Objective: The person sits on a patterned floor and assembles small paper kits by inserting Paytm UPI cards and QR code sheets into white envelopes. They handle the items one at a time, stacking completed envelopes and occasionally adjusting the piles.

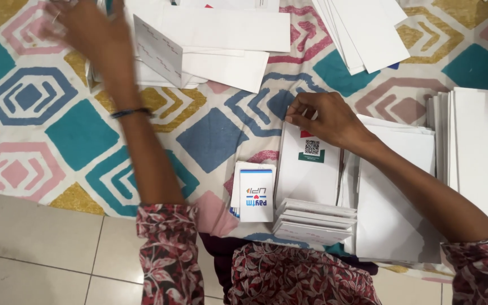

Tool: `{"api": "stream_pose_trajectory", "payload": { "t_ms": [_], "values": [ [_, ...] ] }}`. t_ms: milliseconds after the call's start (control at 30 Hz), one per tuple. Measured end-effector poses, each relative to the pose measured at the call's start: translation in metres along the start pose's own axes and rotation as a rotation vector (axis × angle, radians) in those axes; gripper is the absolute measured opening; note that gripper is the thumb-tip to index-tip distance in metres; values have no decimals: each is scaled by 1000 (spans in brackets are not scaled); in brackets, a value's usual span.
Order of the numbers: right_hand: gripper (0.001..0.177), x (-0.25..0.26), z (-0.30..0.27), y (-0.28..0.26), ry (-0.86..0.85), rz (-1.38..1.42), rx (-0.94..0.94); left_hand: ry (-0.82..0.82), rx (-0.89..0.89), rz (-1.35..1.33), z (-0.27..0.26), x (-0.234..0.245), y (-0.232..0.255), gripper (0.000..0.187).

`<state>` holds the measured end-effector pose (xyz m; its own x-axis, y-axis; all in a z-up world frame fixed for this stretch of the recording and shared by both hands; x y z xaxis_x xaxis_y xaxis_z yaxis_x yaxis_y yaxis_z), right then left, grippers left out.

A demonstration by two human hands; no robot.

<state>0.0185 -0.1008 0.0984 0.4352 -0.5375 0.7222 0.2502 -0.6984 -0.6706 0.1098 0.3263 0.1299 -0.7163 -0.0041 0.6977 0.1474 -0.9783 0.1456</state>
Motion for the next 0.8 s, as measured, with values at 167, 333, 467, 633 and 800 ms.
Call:
{"api": "stream_pose_trajectory", "payload": {
  "t_ms": [167,333,467,633,800],
  "values": [
    [19,7,-2,1,24,44,28,-391,260,-122,-34,-27,-89,44],
    [18,23,1,7,37,19,-22,-265,84,75,-19,-35,-34,17],
    [17,39,-1,6,88,78,38,-73,-134,28,-27,-28,101,25],
    [20,46,5,33,125,38,-84,-185,-102,-286,-59,-16,238,45],
    [21,56,15,50,277,-88,3,-323,-208,-572,-64,-17,272,54]
  ]
}}
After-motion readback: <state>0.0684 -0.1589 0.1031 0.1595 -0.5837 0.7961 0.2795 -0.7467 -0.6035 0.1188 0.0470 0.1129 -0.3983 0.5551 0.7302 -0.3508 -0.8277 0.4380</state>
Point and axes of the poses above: each hand's wrist, its own z-axis towards the middle knuckle, its own x-axis out of the back of the hand, y = z × x, the point moved 10 cm from there along z, towards the middle knuckle, and after that the axes turned 5 degrees about -x, right-handed, at the moved point
